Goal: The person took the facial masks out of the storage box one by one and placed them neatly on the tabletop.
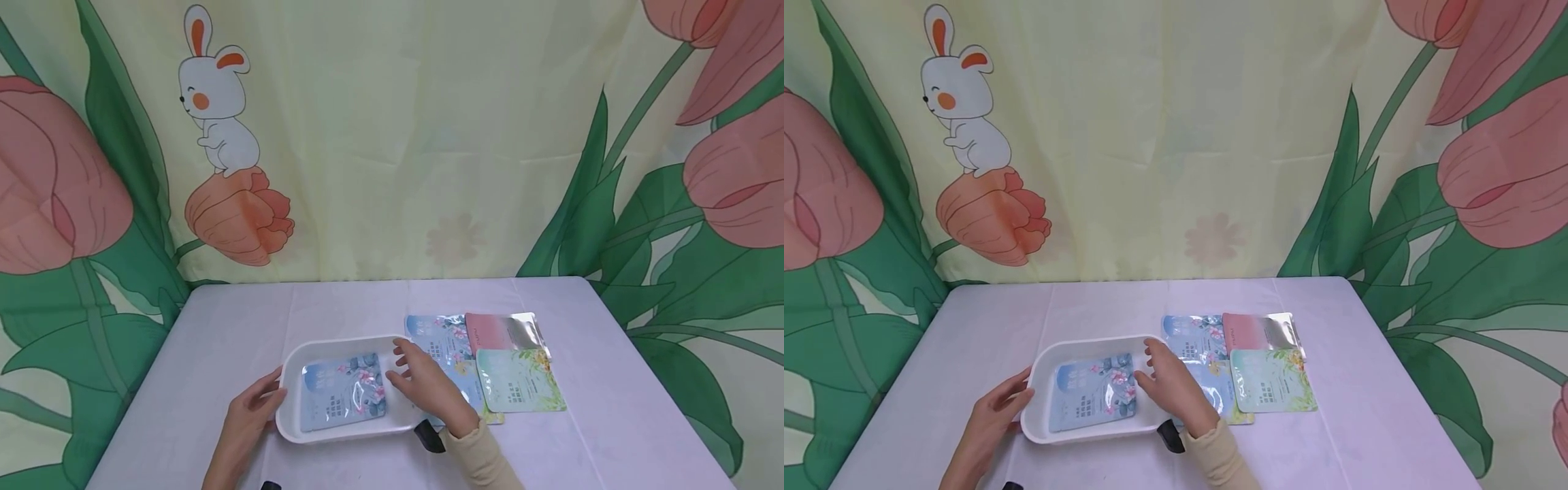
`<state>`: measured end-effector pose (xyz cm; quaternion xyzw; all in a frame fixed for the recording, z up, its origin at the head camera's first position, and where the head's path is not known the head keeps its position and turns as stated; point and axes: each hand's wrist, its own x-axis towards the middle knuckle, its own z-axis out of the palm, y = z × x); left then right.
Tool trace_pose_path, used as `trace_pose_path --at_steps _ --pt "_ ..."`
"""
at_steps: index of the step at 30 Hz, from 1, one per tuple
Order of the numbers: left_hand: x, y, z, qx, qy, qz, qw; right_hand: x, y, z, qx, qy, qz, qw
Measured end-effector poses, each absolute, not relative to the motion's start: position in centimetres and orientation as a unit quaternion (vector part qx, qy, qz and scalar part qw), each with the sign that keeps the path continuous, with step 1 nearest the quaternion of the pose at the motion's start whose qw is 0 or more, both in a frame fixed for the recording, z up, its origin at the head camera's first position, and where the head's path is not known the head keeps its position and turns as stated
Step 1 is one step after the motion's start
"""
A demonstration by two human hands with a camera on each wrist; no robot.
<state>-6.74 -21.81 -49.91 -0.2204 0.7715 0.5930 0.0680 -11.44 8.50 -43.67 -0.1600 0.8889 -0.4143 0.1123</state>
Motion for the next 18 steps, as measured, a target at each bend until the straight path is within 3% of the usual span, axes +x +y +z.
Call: trace_pose_path --at_steps 18 --pt "-7.0 -22.0 -49.9 -0.237 0.759 0.600 0.089 -11.0 6.3 -45.3 -0.158 0.899 -0.381 0.146"
